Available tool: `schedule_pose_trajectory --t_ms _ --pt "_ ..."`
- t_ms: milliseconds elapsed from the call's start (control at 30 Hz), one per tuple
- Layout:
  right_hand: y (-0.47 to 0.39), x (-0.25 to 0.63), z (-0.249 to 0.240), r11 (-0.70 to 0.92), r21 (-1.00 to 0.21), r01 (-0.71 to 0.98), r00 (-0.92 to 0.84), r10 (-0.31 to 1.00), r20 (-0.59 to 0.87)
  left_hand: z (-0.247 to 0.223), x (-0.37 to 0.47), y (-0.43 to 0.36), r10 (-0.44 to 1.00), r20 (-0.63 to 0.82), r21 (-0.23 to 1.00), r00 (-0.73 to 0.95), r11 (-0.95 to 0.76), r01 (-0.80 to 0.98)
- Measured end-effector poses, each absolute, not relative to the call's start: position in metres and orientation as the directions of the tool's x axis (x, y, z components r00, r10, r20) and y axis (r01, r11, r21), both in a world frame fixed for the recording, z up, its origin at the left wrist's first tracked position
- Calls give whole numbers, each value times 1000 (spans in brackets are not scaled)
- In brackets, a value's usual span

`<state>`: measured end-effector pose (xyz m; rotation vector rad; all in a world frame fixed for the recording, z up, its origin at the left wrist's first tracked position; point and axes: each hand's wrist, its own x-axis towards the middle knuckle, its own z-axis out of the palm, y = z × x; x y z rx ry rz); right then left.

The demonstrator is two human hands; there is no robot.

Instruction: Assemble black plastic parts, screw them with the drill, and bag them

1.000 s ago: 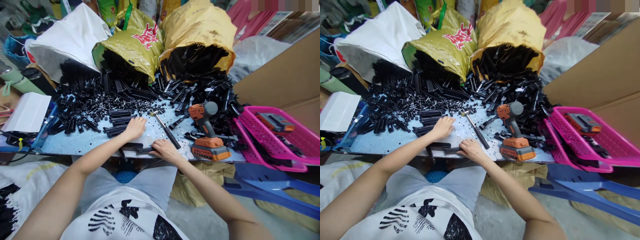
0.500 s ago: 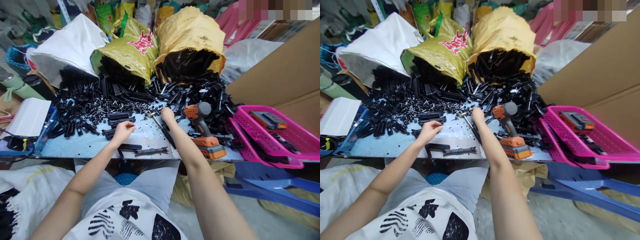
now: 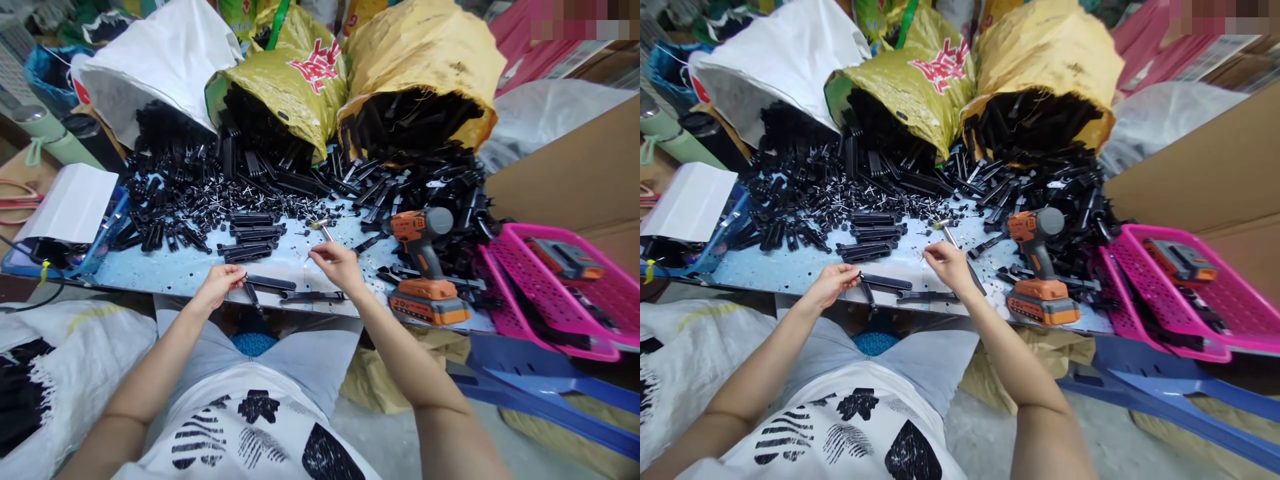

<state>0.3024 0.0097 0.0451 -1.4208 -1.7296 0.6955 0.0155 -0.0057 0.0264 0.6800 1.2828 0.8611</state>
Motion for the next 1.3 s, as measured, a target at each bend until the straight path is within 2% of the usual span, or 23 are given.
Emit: schedule_pose_trajectory --t_ms 167,333,467,600,667,700,767,833,867,933,1000,1100,1167,1233,1300 --pt "-26 280 41 251 -807 534 -194 966 172 29 17 -5 879 -475 875 30 476 -90" --pt "-36 283 33 379 -696 610 -313 922 229 23 19 -8 920 -387 922 60 385 51" --pt "-43 285 29 445 -598 667 -417 888 196 7 21 -5 948 -317 932 -20 315 180" --pt "-50 286 12 464 -518 718 -442 880 176 -1 18 -9 964 -256 894 -76 266 361" --pt "-53 289 0 492 -495 716 -464 865 189 2 16 -15 997 -64 826 -44 78 558" --pt "-53 292 -5 514 -479 712 -484 853 195 4 16 -18 997 62 753 36 -71 654" --pt "-52 300 -12 571 -414 709 -547 815 189 8 20 -23 912 219 555 348 -409 724" --pt "-49 308 -14 620 -301 725 -608 781 143 10 30 -24 725 188 394 662 -674 626" --pt "-47 312 -13 621 -236 747 -614 781 114 11 37 -22 646 140 340 750 -743 577" --pt "-42 317 -10 569 -125 813 -565 822 67 12 51 -16 605 55 260 794 -777 574" --pt "-37 318 -1 513 -75 855 -511 858 49 15 62 -10 665 2 215 747 -730 649" --pt "-35 318 29 578 -125 806 -576 816 57 26 67 -12 753 10 251 658 -639 727" --pt "-39 317 59 684 -249 686 -684 723 99 39 64 -25 745 100 364 659 -644 673" --pt "-47 314 89 756 -437 487 -780 602 173 55 62 -47 679 252 526 690 -694 491" --pt "-59 306 109 741 -623 251 -821 504 268 72 65 -71 629 425 658 650 -709 255"
